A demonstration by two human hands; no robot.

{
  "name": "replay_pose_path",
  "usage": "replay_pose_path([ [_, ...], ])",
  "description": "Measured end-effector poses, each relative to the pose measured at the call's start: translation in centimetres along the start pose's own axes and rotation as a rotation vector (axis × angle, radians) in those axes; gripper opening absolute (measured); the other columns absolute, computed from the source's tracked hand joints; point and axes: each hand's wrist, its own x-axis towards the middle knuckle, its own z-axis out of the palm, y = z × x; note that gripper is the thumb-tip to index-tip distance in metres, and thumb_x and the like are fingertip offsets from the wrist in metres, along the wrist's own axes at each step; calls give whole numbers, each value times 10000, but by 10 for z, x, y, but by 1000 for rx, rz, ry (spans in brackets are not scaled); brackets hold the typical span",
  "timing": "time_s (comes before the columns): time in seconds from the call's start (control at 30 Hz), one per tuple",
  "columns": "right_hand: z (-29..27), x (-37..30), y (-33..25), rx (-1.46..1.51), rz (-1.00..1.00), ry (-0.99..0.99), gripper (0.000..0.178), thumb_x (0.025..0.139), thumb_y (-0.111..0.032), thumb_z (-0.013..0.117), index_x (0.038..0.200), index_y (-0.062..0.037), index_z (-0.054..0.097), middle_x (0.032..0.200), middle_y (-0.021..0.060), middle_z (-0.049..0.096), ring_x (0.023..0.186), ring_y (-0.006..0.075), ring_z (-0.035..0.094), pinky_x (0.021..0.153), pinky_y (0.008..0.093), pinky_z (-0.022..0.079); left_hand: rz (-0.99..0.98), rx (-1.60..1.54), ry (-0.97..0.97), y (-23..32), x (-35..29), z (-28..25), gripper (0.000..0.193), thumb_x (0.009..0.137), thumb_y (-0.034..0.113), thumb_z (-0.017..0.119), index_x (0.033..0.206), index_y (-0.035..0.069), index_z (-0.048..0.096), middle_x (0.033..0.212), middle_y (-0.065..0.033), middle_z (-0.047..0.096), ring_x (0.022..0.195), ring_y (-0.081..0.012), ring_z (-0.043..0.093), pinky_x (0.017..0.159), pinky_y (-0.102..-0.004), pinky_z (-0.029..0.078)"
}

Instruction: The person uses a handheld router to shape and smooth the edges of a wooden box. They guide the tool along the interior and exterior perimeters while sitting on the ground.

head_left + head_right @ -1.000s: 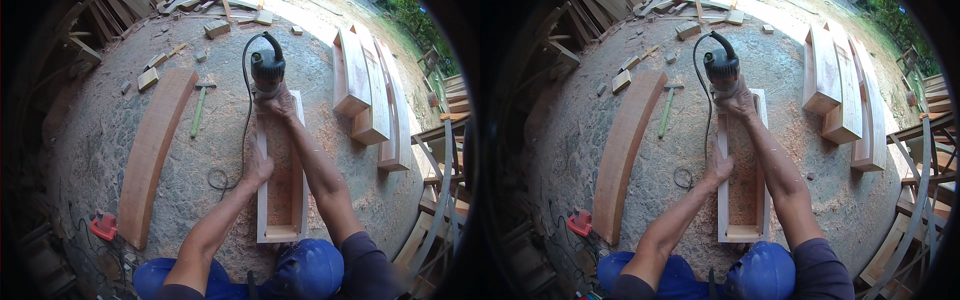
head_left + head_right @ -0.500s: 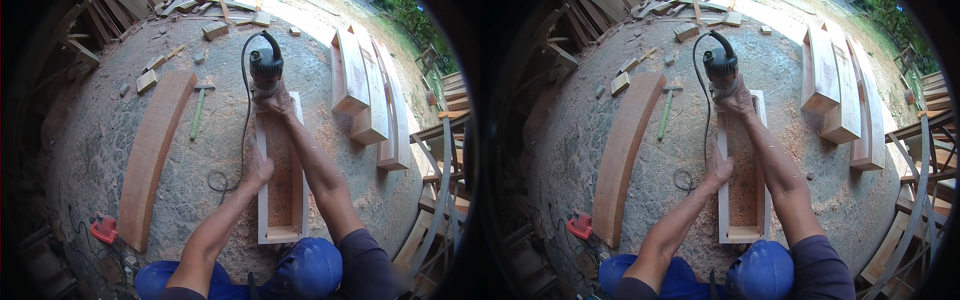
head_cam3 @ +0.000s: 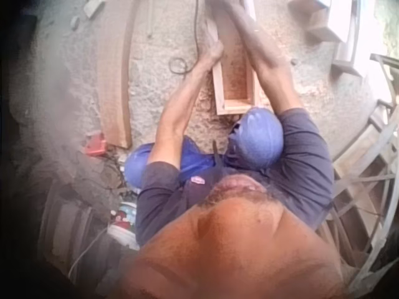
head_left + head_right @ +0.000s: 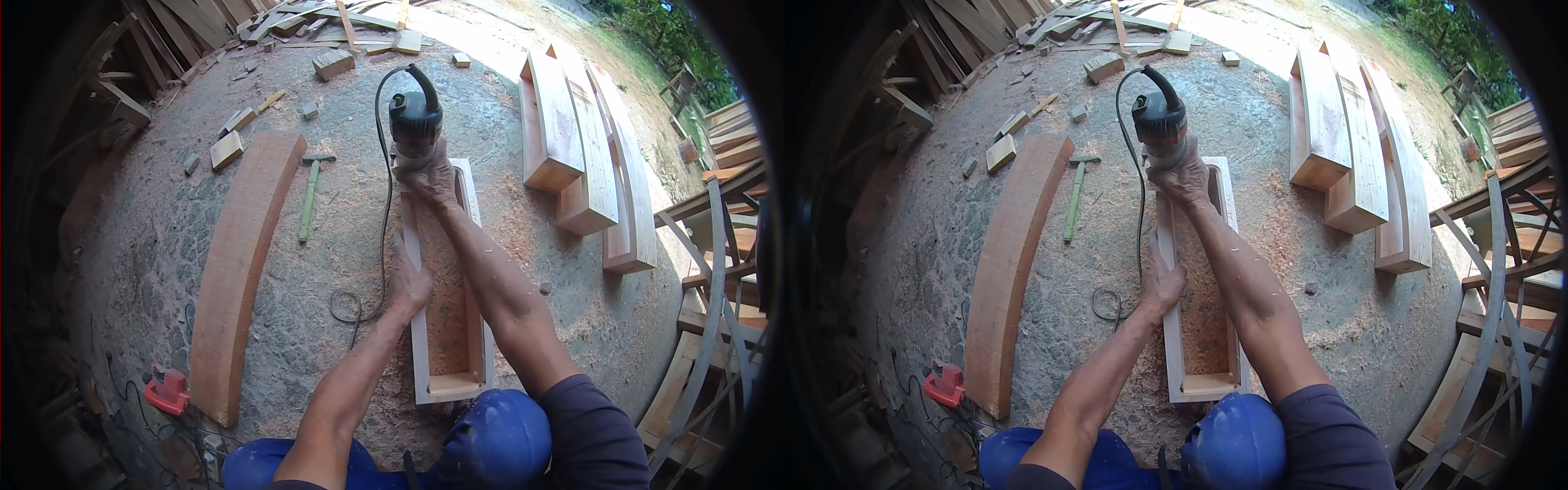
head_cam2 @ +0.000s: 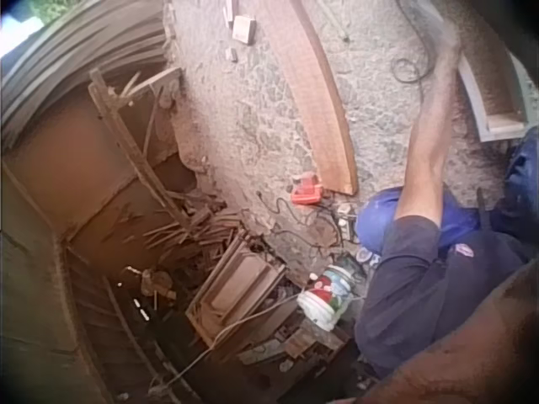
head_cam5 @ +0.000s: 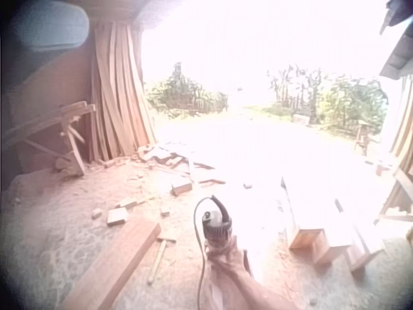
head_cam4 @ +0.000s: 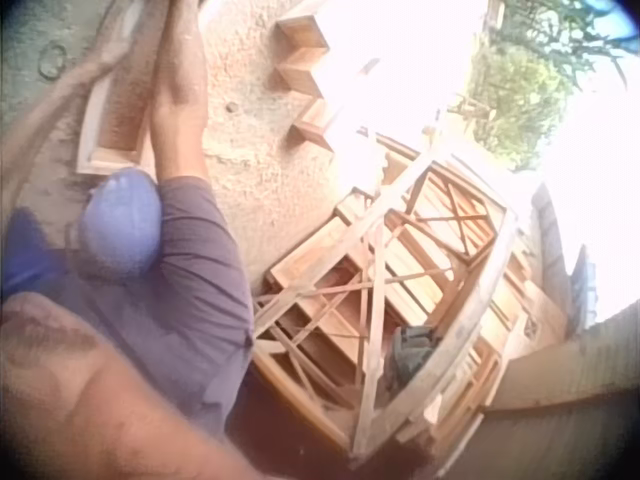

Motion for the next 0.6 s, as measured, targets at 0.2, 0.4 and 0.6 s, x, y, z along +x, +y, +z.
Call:
replay_pose_path([
  [0.2,-2,-13,-44,351,89,-34,750,733,-242,865,1311,-98,410,1153,128,702,1071,309,718,930,426,548,-53,36,37,-11,-2,-16,947,851,85,606,1669,50,129,1511,-309,507,1350,-453,565,1160,-482,445],
  [0.4,-29,7,13,30,53,30,743,742,-254,870,1293,-101,396,1163,108,697,1081,276,713,922,414,546,-45,34,-15,-8,1,-4,996,817,102,614,1666,-12,106,1595,-339,406,1448,-458,472,1229,-471,369],
  [0.6,-52,0,-5,114,-16,60,699,757,-233,870,1267,-131,403,1163,63,698,1052,197,709,903,370,558,-11,9,3,-9,2,-3,984,799,101,619,1649,-25,140,1598,-342,394,1461,-467,451,1238,-476,352],
])
